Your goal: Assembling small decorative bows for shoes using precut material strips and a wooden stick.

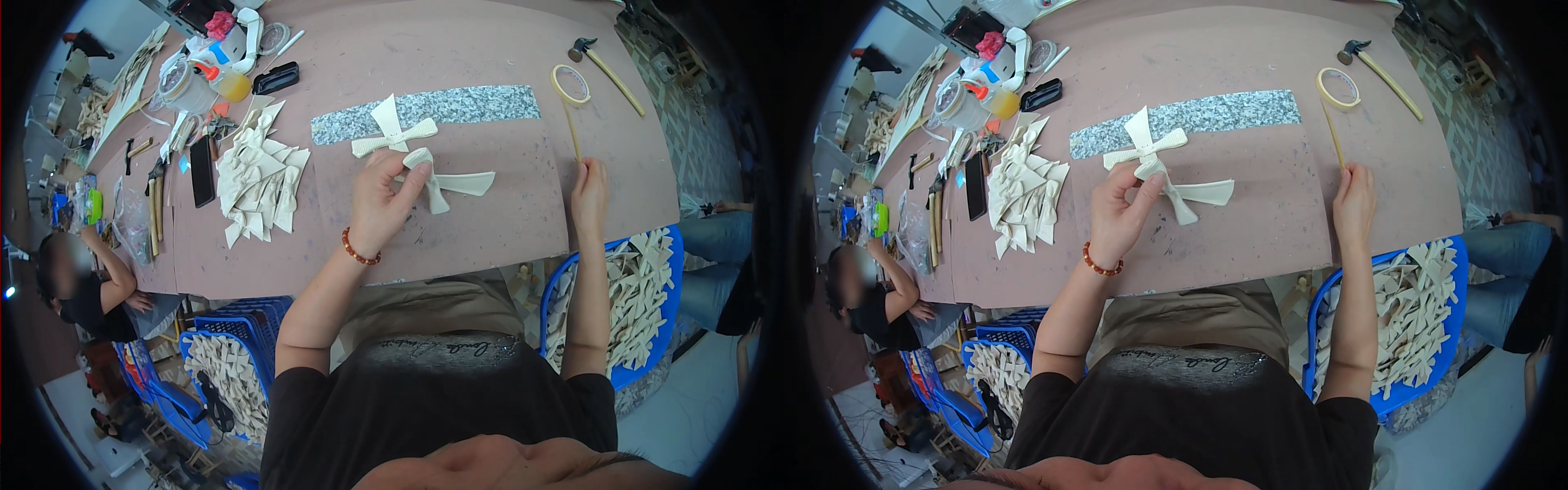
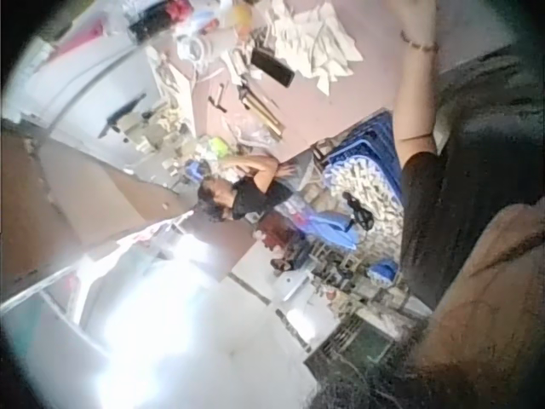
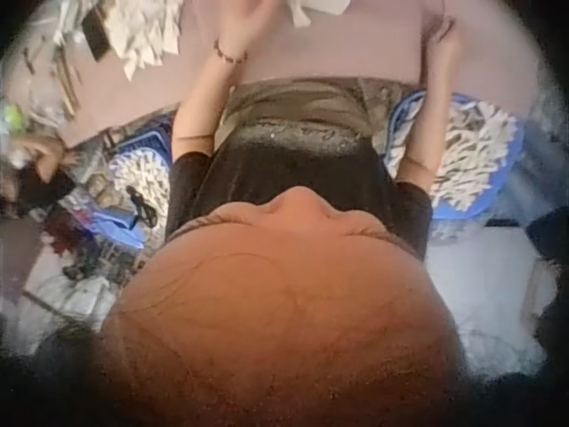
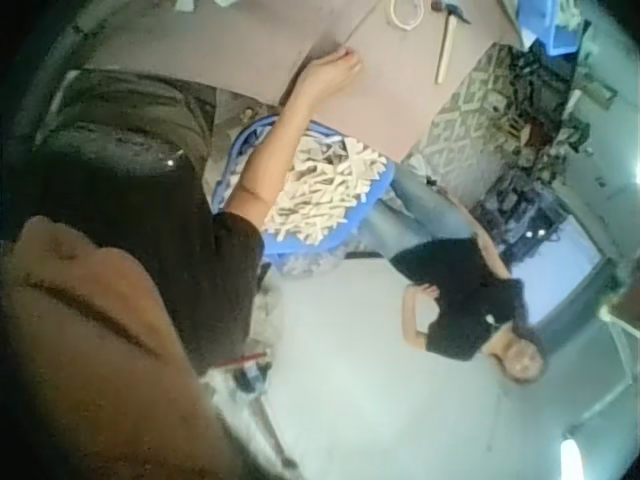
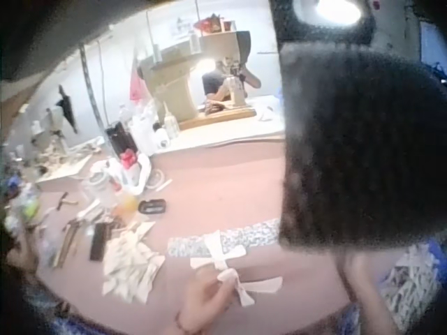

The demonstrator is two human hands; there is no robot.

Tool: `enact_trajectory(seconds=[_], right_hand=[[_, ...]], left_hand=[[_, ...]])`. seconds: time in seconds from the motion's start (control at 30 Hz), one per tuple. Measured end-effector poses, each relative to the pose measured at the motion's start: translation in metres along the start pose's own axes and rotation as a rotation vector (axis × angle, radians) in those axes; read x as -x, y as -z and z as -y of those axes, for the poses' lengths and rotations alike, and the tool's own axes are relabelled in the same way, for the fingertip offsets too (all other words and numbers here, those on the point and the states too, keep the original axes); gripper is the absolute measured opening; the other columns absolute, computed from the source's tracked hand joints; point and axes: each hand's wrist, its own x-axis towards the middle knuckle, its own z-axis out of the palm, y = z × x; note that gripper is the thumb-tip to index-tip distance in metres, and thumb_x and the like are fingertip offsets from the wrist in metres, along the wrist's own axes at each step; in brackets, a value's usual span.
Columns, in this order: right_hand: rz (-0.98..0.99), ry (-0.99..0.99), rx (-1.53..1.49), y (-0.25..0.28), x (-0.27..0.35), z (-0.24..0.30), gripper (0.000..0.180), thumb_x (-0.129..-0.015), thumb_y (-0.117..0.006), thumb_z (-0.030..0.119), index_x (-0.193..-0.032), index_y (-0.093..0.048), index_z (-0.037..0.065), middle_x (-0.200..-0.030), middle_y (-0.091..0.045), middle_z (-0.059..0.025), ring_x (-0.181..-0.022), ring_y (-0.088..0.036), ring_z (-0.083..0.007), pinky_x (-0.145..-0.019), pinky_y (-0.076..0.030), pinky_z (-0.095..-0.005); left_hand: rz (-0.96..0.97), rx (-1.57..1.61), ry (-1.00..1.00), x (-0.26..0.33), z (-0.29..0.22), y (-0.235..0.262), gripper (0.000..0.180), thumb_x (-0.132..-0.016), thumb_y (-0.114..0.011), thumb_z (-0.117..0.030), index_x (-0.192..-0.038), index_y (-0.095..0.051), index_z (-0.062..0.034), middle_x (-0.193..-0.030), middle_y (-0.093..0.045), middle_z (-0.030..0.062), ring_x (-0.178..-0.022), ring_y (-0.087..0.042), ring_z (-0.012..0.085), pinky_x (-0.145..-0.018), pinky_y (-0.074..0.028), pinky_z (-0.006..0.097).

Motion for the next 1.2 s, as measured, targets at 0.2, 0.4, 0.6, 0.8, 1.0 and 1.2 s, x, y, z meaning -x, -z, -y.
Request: enact_trajectory(seconds=[0.2,0.4,0.6,0.8,1.0,1.2], right_hand=[[0.494,-0.14,-0.536,0.069,0.041,0.113,0.008,-0.094,-0.054,0.012,-0.098,-0.057,0.006,-0.07,-0.058,-0.0106,-0.06,-0.061,-0.0266,-0.056,-0.048,-0.0354],[0.428,0.076,-0.367,0.057,0.058,0.133,0.016,-0.089,-0.061,0.011,-0.104,-0.061,0.01,-0.081,-0.064,-0.0118,-0.067,-0.064,-0.0318,-0.059,-0.051,-0.0393],[0.448,0.119,-0.313,0.052,0.055,0.14,0.015,-0.088,-0.062,0.011,-0.103,-0.062,0.008,-0.084,-0.065,-0.0115,-0.068,-0.064,-0.0319,-0.058,-0.051,-0.0401],[0.42,0.117,-0.497,0.039,0.064,0.149,0.01,-0.088,-0.061,0.008,-0.097,-0.061,0.005,-0.08,-0.064,-0.0128,-0.066,-0.063,-0.0313,-0.058,-0.05,-0.0388],[0.448,0.096,-0.534,0.044,0.064,0.158,0.007,-0.09,-0.059,0.008,-0.094,-0.06,0.003,-0.077,-0.063,-0.0121,-0.065,-0.062,-0.0298,-0.058,-0.049,-0.0372],[1.063,-0.662,-1.398,0.055,0.073,0.164,0.02,-0.1,-0.048,0.019,-0.091,-0.056,0.003,-0.065,-0.047,0.0025,-0.052,-0.04,-0.0077,-0.046,-0.033,-0.0227]], left_hand=[[0.018,0.414,0.611,-0.001,-0.001,-0.008,0.02,-0.093,-0.064,-0.02,-0.093,-0.067,-0.0004,-0.076,-0.065,-0.0011,-0.065,-0.056,0.0039,-0.06,-0.045,0.02],[-0.074,0.55,0.63,0.007,0.004,-0.014,0.019,-0.094,-0.062,-0.019,-0.096,-0.067,-0.0012,-0.078,-0.066,-0.0003,-0.069,-0.058,0.0033,-0.062,-0.046,0.019],[0.007,0.621,0.658,0.016,0.005,-0.013,0.017,-0.095,-0.061,-0.019,-0.095,-0.067,-0.0028,-0.078,-0.065,-0.0018,-0.066,-0.055,0.0023,-0.059,-0.044,0.019],[0.227,0.626,0.695,0.024,-0.021,-0.017,0.022,-0.098,-0.055,-0.023,-0.092,-0.063,-0.0029,-0.073,-0.059,-0.0039,-0.059,-0.048,0.002,-0.053,-0.04,0.018],[0.088,0.592,0.614,0.035,-0.026,-0.016,0.034,-0.103,-0.042,-0.025,-0.094,-0.062,0.0003,-0.075,-0.061,0.0008,-0.059,-0.05,0.0044,-0.054,-0.042,0.02],[0.039,0.452,0.398,0.043,-0.03,-0.01,0.041,-0.104,-0.036,-0.025,-0.091,-0.063,0.0027,-0.083,-0.068,0.0092,-0.064,-0.057,0.009,-0.057,-0.047,0.023]])
